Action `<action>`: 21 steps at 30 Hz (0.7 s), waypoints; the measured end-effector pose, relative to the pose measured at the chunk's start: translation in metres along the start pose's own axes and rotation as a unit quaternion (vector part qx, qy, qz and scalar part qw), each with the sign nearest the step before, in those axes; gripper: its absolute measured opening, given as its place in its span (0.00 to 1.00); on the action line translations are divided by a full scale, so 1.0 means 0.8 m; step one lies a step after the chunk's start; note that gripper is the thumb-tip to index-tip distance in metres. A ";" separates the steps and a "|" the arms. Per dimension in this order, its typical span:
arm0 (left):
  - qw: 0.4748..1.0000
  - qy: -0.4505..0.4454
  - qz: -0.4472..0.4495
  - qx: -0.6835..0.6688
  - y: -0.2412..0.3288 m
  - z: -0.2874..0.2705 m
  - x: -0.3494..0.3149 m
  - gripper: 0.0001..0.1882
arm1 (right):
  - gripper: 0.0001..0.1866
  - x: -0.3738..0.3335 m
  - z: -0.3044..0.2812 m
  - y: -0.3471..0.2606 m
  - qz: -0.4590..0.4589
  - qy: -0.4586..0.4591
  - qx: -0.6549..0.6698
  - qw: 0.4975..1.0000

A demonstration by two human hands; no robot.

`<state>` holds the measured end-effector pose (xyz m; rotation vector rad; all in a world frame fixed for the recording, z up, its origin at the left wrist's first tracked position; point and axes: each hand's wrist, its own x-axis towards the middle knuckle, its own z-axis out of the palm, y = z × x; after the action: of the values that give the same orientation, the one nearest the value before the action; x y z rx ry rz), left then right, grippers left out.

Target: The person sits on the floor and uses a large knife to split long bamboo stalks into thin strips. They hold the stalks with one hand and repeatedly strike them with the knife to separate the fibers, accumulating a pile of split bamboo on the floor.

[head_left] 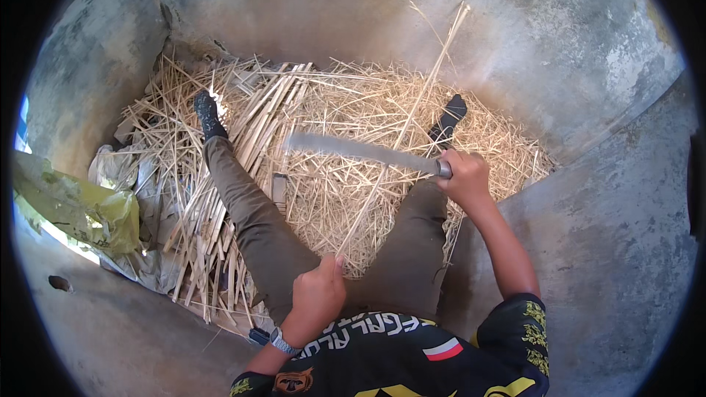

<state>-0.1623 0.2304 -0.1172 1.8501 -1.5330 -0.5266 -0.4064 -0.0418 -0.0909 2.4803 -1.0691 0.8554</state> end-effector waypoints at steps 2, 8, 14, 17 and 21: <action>0.999 0.007 0.037 0.030 -0.003 0.000 -0.007 0.14 | 0.05 -0.002 0.007 0.048 0.084 0.020 0.018 0.996; 0.997 0.002 0.075 -0.008 -0.007 0.004 -0.027 0.13 | 0.09 0.018 -0.003 0.128 0.291 0.039 -0.063 0.954; 0.994 0.041 0.095 0.039 -0.020 0.001 -0.016 0.14 | 0.08 -0.009 -0.017 0.114 0.000 0.077 -0.041 0.996; 0.993 0.037 0.097 0.064 -0.029 0.008 -0.026 0.15 | 0.05 0.005 -0.007 0.163 0.356 0.007 -0.186 0.916; 0.995 0.018 0.090 0.024 -0.035 0.013 -0.008 0.12 | 0.08 -0.001 0.013 0.186 0.512 0.090 0.072 0.851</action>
<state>-0.1514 0.2361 -0.1454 1.7242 -1.6813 -0.3738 -0.5126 -0.1467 -0.0932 1.7210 -2.3534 1.4194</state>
